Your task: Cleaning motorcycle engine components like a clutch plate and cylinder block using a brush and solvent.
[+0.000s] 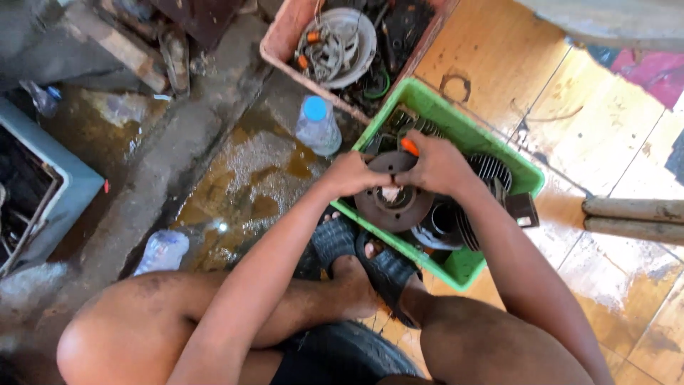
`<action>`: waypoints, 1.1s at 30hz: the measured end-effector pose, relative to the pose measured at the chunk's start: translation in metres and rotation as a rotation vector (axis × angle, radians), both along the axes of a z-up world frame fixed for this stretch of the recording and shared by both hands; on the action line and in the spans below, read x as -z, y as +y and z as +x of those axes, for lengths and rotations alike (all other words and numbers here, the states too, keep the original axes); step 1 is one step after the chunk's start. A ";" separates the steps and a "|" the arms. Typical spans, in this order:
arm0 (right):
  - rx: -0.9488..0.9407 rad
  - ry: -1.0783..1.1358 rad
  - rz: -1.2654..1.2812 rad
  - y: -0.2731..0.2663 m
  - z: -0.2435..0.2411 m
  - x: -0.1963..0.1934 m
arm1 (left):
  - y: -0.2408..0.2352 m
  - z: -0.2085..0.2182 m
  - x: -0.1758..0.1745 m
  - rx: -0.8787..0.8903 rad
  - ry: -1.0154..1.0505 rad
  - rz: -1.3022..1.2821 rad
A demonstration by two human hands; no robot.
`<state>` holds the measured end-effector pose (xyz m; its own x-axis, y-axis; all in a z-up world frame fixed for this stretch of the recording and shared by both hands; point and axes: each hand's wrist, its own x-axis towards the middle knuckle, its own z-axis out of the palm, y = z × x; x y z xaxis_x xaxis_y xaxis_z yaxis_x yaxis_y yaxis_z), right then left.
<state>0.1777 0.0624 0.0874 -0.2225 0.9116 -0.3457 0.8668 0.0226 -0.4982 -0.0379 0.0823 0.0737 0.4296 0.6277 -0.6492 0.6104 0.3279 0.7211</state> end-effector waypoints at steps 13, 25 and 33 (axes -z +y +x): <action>0.002 0.085 -0.122 -0.004 0.007 0.002 | -0.011 0.007 0.007 0.028 0.025 0.097; -0.054 -0.168 0.009 -0.023 -0.006 0.000 | -0.031 0.000 0.012 -0.081 -0.092 0.080; -0.365 -0.296 0.456 -0.055 -0.026 0.007 | -0.057 -0.023 -0.017 -0.523 -0.470 -0.440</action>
<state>0.1516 0.0076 0.0806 -0.5006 0.8649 -0.0362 0.8622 0.4944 -0.1101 -0.0607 0.0257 0.0909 0.4405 0.5527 -0.7074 -0.0326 0.7973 0.6026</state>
